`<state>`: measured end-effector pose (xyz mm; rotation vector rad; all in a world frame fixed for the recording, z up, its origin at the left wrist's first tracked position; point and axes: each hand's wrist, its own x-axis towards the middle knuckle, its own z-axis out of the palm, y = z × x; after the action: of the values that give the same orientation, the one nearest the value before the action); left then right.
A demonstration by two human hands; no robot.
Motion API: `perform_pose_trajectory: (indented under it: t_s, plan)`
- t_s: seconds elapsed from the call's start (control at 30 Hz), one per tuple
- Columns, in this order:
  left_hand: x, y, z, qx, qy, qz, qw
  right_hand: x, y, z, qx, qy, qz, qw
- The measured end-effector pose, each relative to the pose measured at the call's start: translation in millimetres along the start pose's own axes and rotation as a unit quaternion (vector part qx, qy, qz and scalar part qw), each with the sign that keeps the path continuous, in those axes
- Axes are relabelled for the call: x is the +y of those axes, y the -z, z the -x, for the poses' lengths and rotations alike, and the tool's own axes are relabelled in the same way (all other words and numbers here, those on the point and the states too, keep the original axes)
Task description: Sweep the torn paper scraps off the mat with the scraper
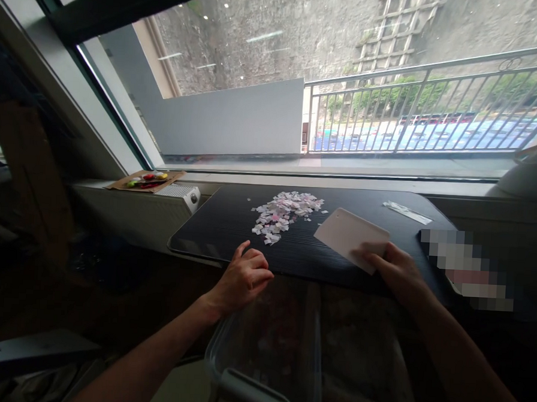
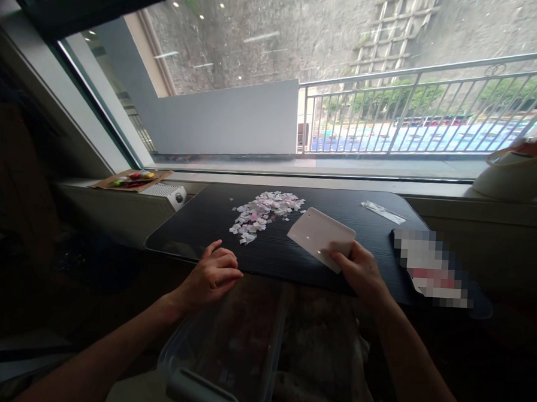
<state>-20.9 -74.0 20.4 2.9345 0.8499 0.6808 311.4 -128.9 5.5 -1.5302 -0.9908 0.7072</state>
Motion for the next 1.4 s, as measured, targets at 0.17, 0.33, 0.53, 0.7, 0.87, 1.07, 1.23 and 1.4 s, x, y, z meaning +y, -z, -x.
perform_pose_trajectory:
  t_s: [0.17,0.33,0.53,0.7,0.87,1.07,1.23,1.4]
  plan:
    - [-1.3,6.7,10.4,-0.008,0.031,0.006,0.999,-6.1,-2.5,3.9,0.012,0.006,0.001,1.0]
    - [-2.5,8.8,7.3,-0.041,0.01,0.019,0.999,-5.0,-2.7,4.9,0.004,0.009,-0.007,1.0]
    - [-11.0,13.8,-11.9,0.034,0.061,0.019,0.997,-3.3,-1.4,5.2,0.005,0.009,-0.011,1.0]
    - [-48.5,5.2,-33.7,0.114,0.121,0.012,0.986,-1.9,-2.7,7.1,0.004,0.006,-0.037,0.999]
    - [-92.9,-16.8,-47.1,0.12,0.289,-0.08,0.946,6.7,-8.0,-6.0,0.028,0.035,-0.037,0.998]
    - [-94.7,-29.6,-47.2,0.096,0.316,-0.103,0.938,-2.1,-54.0,-36.1,-0.045,0.162,0.039,0.985]
    - [-84.5,-26.5,-45.0,0.04,0.334,-0.091,0.937,-27.3,-85.3,-39.4,-0.09,0.21,0.092,0.969]
    - [-83.8,-26.6,-45.7,0.052,0.337,-0.082,0.937,-31.0,-48.7,-27.4,-0.094,0.217,0.161,0.958]
